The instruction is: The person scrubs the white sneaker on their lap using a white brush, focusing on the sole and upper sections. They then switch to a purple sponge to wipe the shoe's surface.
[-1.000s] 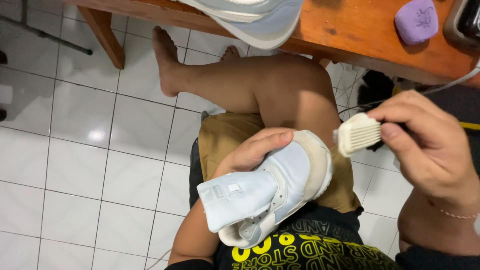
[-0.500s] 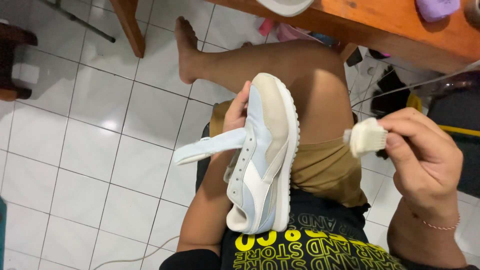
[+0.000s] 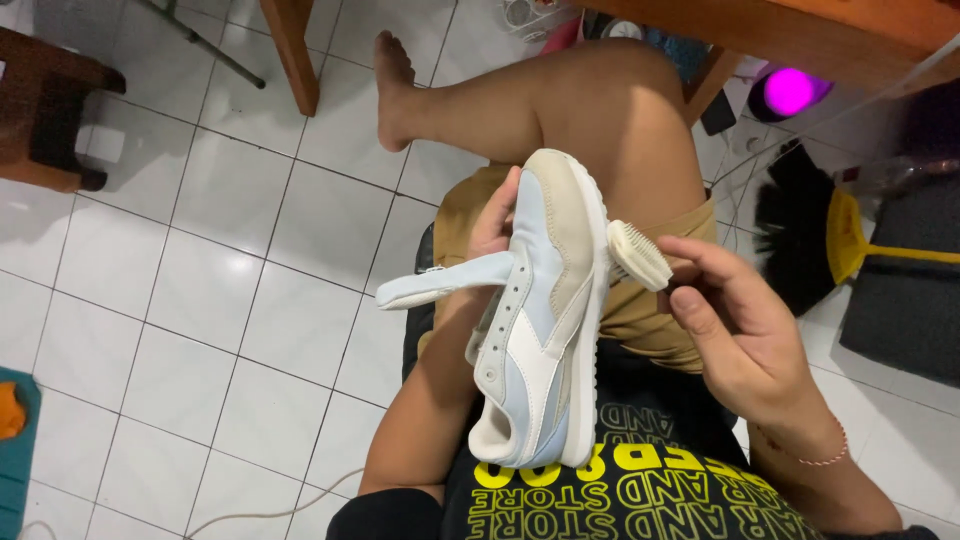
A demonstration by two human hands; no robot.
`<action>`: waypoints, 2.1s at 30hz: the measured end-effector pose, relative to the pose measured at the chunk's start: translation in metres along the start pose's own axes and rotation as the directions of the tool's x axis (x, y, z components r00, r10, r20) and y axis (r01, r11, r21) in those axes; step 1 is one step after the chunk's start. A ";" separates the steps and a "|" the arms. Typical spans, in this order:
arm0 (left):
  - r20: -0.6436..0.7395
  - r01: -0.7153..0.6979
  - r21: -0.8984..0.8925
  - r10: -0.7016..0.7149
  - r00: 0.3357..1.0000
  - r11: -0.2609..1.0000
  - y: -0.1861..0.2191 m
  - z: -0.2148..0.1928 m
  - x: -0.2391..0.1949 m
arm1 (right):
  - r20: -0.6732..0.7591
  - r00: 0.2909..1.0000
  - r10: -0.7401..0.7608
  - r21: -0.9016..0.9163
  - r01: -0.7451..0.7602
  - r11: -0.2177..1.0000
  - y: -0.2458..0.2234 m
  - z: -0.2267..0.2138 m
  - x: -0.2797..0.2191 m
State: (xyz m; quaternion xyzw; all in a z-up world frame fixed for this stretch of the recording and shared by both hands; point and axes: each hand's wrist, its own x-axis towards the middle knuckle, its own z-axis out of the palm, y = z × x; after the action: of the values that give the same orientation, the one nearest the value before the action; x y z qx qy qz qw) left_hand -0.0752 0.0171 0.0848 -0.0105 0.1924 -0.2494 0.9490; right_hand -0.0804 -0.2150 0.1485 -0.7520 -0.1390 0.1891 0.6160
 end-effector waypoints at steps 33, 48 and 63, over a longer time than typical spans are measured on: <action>0.204 -0.334 0.139 0.303 0.931 0.932 0.024 -0.015 -0.012 | -0.019 0.990 -0.141 0.165 0.142 0.976 0.016 0.016 -0.007; 0.344 0.176 -0.007 -0.163 0.925 0.984 -0.019 -0.016 -0.010 | -0.144 0.988 -0.054 0.393 0.107 0.913 0.013 0.004 -0.019; 0.569 0.307 0.111 -0.313 0.760 0.945 -0.034 -0.016 0.026 | -0.109 0.874 -0.474 -0.234 0.441 0.867 0.004 -0.008 -0.012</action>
State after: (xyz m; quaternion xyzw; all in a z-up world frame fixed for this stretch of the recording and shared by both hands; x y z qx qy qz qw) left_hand -0.0765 -0.0242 0.0646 -0.1124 -0.1111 -0.3887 0.9077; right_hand -0.0880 -0.2280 0.1475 -0.7687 -0.2814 -0.0397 0.5730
